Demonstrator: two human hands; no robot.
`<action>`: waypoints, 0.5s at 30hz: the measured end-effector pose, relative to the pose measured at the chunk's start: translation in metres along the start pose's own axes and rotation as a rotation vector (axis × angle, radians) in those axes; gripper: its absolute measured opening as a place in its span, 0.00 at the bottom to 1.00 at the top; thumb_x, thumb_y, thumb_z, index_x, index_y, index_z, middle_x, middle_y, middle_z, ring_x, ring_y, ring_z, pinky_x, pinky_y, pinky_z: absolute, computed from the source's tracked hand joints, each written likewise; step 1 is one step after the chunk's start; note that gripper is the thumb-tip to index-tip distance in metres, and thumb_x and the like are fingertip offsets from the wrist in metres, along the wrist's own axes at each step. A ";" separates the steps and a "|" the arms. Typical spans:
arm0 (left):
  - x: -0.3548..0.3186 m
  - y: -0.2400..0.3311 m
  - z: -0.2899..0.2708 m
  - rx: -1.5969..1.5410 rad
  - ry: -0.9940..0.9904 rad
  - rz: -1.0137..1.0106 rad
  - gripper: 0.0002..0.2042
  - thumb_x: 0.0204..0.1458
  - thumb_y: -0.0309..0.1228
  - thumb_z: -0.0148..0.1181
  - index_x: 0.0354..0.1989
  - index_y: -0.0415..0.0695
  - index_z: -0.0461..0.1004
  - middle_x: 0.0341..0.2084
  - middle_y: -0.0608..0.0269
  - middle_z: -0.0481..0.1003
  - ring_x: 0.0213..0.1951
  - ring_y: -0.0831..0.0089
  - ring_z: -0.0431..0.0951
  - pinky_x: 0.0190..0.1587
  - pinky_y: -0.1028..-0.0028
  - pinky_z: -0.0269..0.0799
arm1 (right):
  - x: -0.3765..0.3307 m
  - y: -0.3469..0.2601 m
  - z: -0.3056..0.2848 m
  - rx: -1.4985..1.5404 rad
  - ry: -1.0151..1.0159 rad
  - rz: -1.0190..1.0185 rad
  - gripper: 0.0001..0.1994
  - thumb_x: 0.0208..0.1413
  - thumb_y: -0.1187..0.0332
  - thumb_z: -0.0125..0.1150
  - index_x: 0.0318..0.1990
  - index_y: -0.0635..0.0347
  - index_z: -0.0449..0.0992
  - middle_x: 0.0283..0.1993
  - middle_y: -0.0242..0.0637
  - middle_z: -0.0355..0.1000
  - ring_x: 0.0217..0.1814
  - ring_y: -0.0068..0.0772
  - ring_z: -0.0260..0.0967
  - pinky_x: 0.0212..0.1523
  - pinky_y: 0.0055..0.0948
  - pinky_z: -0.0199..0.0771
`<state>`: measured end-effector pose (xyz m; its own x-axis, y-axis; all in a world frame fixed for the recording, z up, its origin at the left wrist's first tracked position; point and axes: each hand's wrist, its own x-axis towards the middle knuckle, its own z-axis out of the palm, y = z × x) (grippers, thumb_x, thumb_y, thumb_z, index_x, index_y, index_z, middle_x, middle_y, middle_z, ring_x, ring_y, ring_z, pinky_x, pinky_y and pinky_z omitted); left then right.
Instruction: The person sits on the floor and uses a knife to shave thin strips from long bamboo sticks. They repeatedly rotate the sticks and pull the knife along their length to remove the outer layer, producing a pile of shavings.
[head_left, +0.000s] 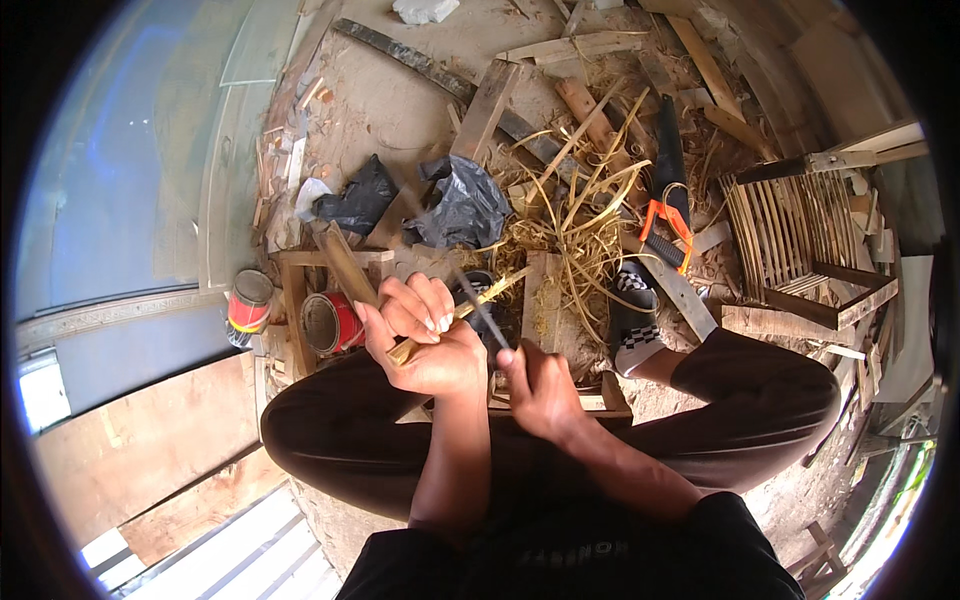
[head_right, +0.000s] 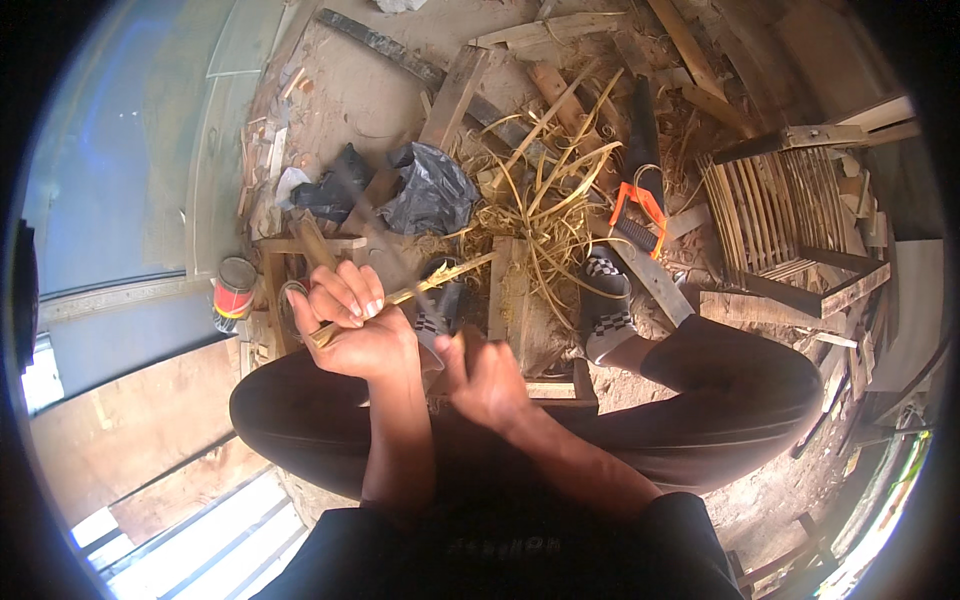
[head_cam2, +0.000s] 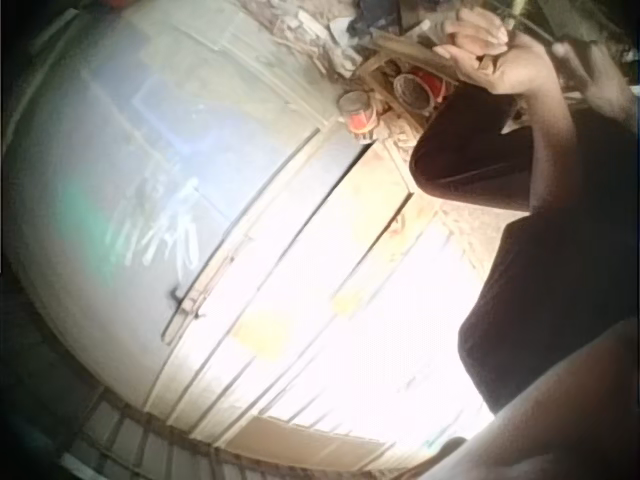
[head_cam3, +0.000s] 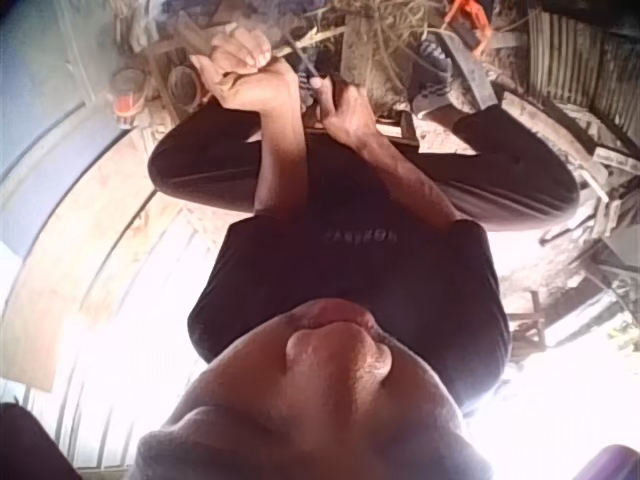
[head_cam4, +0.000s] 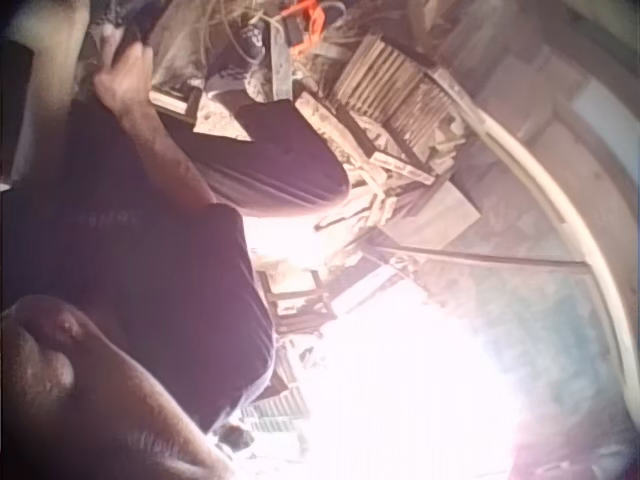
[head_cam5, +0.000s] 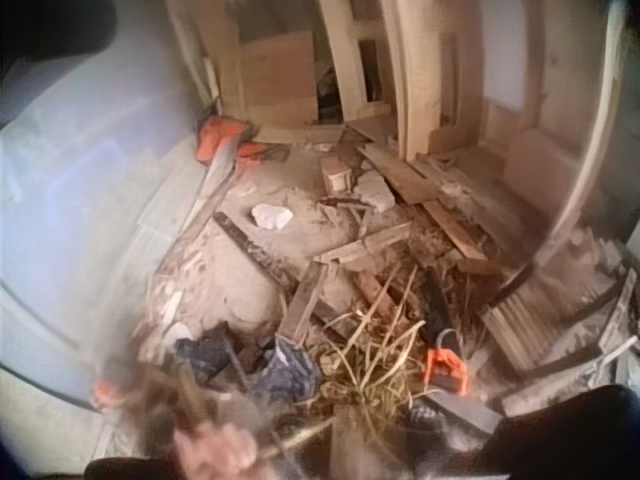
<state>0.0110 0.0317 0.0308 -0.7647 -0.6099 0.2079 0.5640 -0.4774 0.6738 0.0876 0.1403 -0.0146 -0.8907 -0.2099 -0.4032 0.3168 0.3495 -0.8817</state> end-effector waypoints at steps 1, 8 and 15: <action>-0.001 0.003 -0.001 0.048 0.010 -0.001 0.29 0.70 0.40 0.37 0.10 0.50 0.51 0.13 0.66 0.54 0.16 0.76 0.53 0.20 0.76 0.50 | 0.004 0.020 0.006 -0.006 0.050 -0.053 0.21 0.70 0.55 0.46 0.34 0.67 0.70 0.22 0.59 0.70 0.29 0.69 0.71 0.30 0.54 0.68; 0.000 0.001 0.000 -0.021 0.039 0.013 0.28 0.70 0.40 0.37 0.11 0.50 0.51 0.13 0.67 0.54 0.16 0.76 0.52 0.20 0.75 0.51 | -0.010 0.000 0.005 -0.034 0.010 -0.070 0.21 0.70 0.55 0.44 0.35 0.67 0.69 0.23 0.58 0.69 0.30 0.68 0.71 0.27 0.55 0.68; 0.005 0.001 -0.006 0.012 0.034 0.042 0.29 0.71 0.41 0.35 0.11 0.50 0.51 0.13 0.67 0.55 0.16 0.76 0.53 0.20 0.76 0.50 | -0.003 -0.007 -0.002 -0.088 -0.006 -0.027 0.24 0.70 0.53 0.45 0.34 0.69 0.70 0.23 0.61 0.70 0.33 0.69 0.72 0.32 0.53 0.70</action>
<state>0.0094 0.0244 0.0285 -0.7291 -0.6506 0.2126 0.5919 -0.4434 0.6731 0.0872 0.1402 -0.0068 -0.8965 -0.2261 -0.3809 0.2622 0.4224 -0.8677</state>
